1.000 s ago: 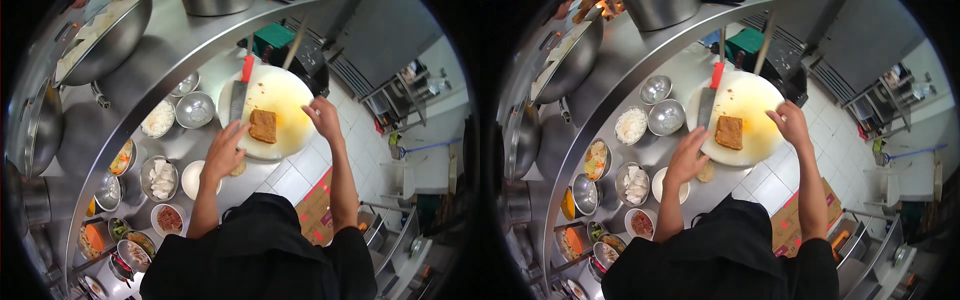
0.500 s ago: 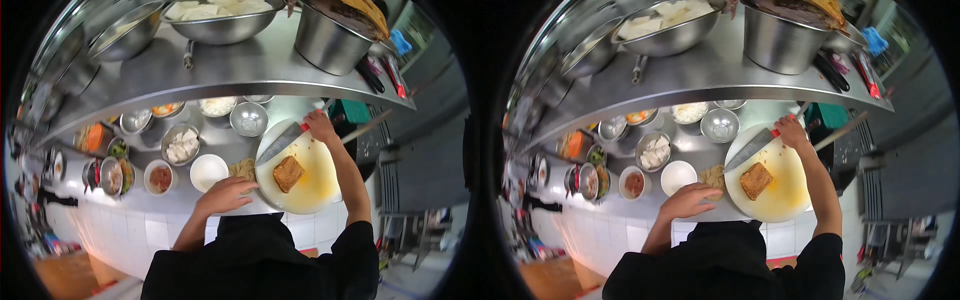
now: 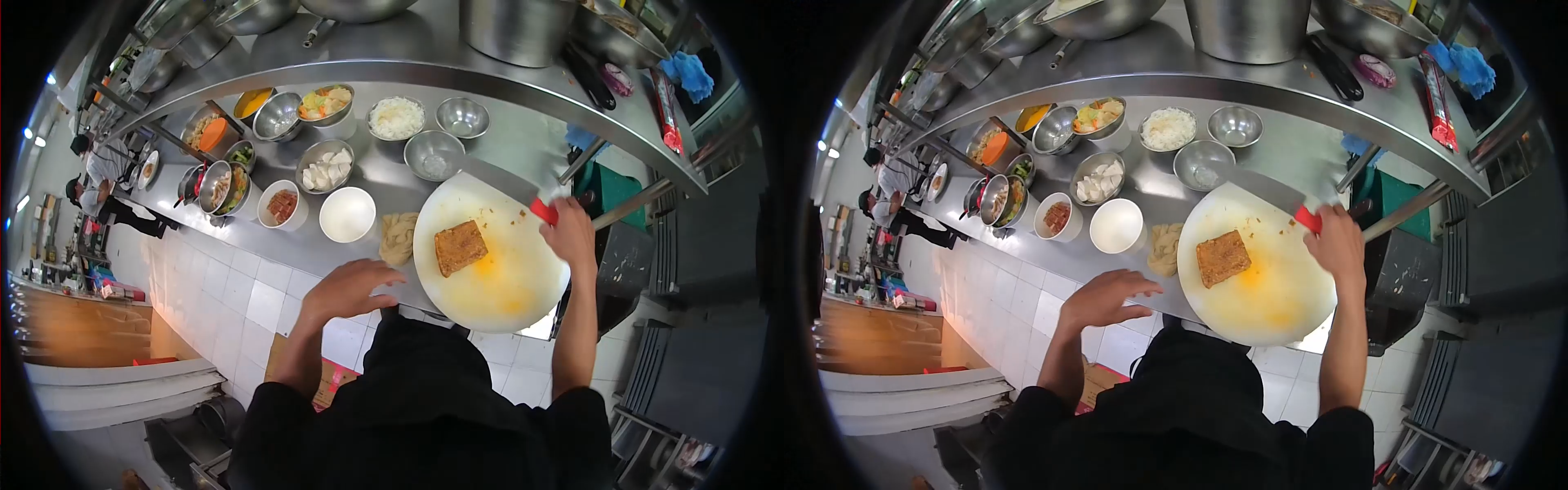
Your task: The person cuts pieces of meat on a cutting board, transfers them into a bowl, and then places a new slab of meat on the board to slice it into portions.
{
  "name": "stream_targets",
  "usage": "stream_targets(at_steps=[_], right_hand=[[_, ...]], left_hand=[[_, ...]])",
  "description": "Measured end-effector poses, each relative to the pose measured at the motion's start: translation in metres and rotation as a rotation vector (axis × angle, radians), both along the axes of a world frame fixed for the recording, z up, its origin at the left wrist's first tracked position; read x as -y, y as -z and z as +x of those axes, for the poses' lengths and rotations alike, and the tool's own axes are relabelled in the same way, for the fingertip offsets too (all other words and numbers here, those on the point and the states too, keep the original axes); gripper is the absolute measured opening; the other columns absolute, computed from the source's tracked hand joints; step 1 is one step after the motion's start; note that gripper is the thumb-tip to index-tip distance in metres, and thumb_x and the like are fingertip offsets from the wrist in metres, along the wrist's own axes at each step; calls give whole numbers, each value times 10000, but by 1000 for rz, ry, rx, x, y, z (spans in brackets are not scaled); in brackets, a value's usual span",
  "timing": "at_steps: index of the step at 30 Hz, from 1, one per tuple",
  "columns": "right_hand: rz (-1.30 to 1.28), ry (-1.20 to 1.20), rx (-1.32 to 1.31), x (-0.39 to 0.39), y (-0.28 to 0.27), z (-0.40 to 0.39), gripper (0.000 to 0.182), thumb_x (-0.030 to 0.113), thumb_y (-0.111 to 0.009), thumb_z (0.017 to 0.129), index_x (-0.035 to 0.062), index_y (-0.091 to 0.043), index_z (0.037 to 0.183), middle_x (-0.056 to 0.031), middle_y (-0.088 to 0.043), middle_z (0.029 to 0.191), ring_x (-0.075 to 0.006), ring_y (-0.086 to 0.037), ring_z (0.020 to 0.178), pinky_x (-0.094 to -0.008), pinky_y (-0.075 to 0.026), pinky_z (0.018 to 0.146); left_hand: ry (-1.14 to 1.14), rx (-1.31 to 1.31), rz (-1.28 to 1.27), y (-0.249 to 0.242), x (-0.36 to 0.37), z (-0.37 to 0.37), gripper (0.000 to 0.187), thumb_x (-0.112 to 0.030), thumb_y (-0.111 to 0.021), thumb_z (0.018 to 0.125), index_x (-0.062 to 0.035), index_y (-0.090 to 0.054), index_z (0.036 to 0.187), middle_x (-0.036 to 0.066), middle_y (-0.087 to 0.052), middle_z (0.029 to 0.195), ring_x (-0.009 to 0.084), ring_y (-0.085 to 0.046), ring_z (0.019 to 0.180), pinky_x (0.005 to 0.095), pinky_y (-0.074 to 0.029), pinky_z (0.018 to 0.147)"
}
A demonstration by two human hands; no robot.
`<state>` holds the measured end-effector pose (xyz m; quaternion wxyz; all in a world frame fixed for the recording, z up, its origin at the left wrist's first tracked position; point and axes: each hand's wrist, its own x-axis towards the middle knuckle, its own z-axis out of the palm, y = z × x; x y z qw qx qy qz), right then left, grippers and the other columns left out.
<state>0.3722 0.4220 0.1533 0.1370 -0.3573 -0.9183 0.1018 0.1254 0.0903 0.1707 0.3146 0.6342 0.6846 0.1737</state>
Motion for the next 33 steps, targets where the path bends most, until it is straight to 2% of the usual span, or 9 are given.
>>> stream_targets(at_steps=[7, 10, 11, 13, 18, 20, 24, 28, 33], right_hand=[[-515, 392, -272, 80, 18, 83, 337, 96, -616, 799, -6, -608, 1119, -191, -662, 883, -292, -653, 770, -398, -520, 724], [-555, 582, -366, 103, 45, 103, 340, 98, -575, 826, -15, -594, 1146, -171, -666, 867, -262, -640, 738, -396, -518, 715], [-511, 566, -381, 109, 60, 112, 340, 102, -537, 862, -3, -579, 1183, -128, -651, 831, -215, -617, 648, -359, -503, 612], [-616, 640, -442, 126, 57, 112, 334, 118, -531, 892, 6, -567, 1205, -85, -613, 787, -164, -571, 604, -311, -464, 545], [-880, 782, -602, 156, 34, 105, 362, 108, -478, 916, 50, -536, 1269, -53, -564, 753, -100, -500, 521, -263, -417, 442], [-880, 718, -592, 161, 42, 112, 343, 118, -490, 949, 44, -532, 1281, -51, -571, 753, -104, -502, 502, -261, -420, 435], [-983, 685, -463, 177, 34, 101, 314, 124, -518, 982, 22, -539, 1278, -47, -593, 739, -103, -537, 513, -270, -437, 441], [-1070, 549, -547, 199, 49, 69, 323, 131, -550, 985, 6, -527, 1282, -64, -614, 763, -103, -540, 492, -275, -443, 441], [-880, 491, -457, 217, 71, 41, 326, 136, -515, 1009, -4, -521, 1303, -63, -609, 725, -104, -544, 487, -281, -432, 432]], left_hand=[[651, -191, 290, 19, -133, 26, 287, -217, -738, 773, -185, -763, 1057, 73, -550, 1381, 280, -450, 1333, 492, -326, 1098], [778, -426, 259, 53, -179, 23, 268, -299, -728, 797, -186, -773, 1036, 80, -583, 1329, 294, -490, 1297, 468, -383, 1072], [780, -421, 268, 55, -194, 22, 268, -299, -728, 797, -186, -773, 1036, 80, -583, 1329, 294, -490, 1297, 468, -383, 1072], [871, -159, -79, 57, -214, 11, 337, -410, -711, 836, -188, -756, 1085, 88, -616, 1253, 314, -545, 1232, 437, -448, 1019], [466, -131, 124, 69, -182, -21, 482, -502, -682, 884, -193, -664, 1254, 138, -629, 1174, 352, -593, 1144, 426, -488, 964], [115, 14, 50, 69, -159, -31, 509, -499, -674, 892, -173, -636, 1282, 187, -621, 1172, 376, -588, 1139, 448, -480, 964], [-117, 167, 95, 79, -117, -37, 680, -488, -709, 867, -151, -530, 1429, 256, -543, 1324, 392, -547, 1228, 450, -453, 1027], [-132, -34, 120, 60, -104, -32, 804, -390, -787, 807, -156, -450, 1499, 227, -457, 1449, 388, -457, 1340, 481, -380, 1109], [196, -270, 244, 64, -118, -31, 1046, -271, -898, 612, -164, -400, 1526, 135, -457, 1475, 358, -420, 1369, 527, -293, 1159]])
